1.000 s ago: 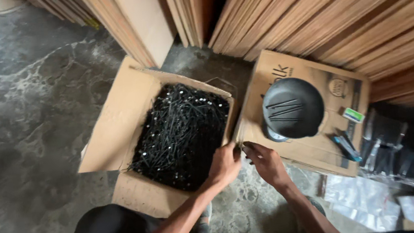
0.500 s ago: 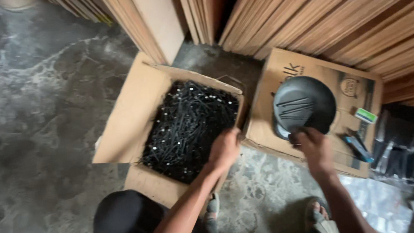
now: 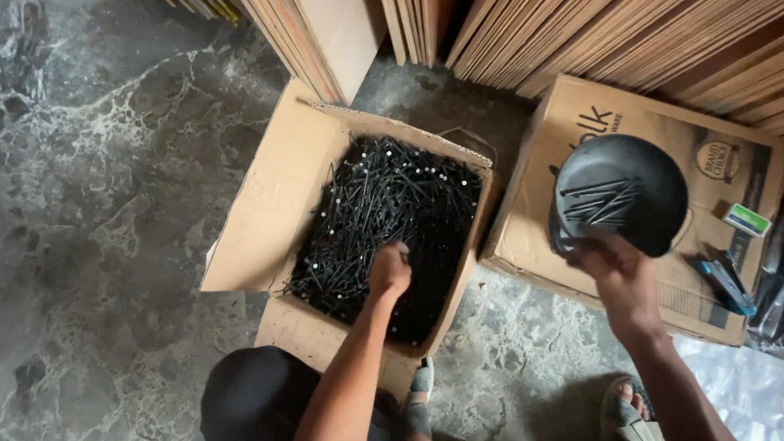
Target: The person sits on the floor and transfers black metal fasteners from a cardboard box into a black bowl. They repeatedly reach into the box, pick up fasteners by hand, and place them into the bowl.
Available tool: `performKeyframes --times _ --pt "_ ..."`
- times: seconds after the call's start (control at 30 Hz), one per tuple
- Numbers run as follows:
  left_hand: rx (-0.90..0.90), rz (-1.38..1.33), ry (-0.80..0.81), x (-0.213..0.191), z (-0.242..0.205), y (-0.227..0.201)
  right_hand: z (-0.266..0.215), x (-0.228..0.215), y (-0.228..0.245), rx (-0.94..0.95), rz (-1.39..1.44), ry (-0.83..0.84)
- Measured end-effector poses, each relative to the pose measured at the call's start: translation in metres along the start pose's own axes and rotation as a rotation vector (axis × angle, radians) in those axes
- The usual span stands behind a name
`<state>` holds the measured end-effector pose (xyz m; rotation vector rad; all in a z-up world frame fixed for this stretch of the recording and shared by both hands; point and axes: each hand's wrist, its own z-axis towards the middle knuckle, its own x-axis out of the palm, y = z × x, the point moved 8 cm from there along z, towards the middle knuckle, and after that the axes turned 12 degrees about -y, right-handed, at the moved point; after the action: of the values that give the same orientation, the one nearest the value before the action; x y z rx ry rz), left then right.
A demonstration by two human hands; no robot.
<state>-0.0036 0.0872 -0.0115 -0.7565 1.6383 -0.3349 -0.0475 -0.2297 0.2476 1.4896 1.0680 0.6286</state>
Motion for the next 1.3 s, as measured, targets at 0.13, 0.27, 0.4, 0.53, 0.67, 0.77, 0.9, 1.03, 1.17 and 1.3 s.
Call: performKeyframes --times 0.13,0.27,0.4,0.53,0.67,0.77,0.9,1.03,1.17,1.3 --pt "0.083 0.119 0.069 -0.006 -0.008 -0.038 -0.016 0.029 -0.010 -0.032 -0.160 0.139" --pt "0.170 0.314 0.027 0.040 0.006 -0.022 -0.032 0.050 -0.023 -0.089 -0.234 0.325" --pt "0.461 0.589 -0.548 0.051 0.001 -0.037 -0.037 0.062 -0.073 0.081 -0.328 0.468" --pt "0.472 0.625 -0.434 0.073 0.004 -0.025 -0.046 0.062 -0.067 0.287 -0.443 0.438" --pt "0.572 0.668 -0.409 0.084 0.002 -0.029 -0.042 0.065 -0.062 0.225 -0.522 0.452" --pt "0.567 0.690 -0.397 0.088 0.003 -0.025 -0.040 0.062 -0.066 0.217 -0.537 0.448" --pt "0.496 0.408 -0.101 0.084 -0.002 -0.010 -0.048 0.059 -0.052 0.255 -0.572 0.464" --pt "0.358 0.407 0.006 0.099 -0.001 0.013 -0.049 0.058 -0.053 0.226 -0.570 0.480" --pt "0.452 0.513 -0.083 0.103 -0.007 0.006 -0.047 0.057 -0.060 0.196 -0.561 0.486" --pt "0.443 0.400 -0.097 0.109 -0.002 0.006 -0.046 0.058 -0.054 0.206 -0.634 0.482"
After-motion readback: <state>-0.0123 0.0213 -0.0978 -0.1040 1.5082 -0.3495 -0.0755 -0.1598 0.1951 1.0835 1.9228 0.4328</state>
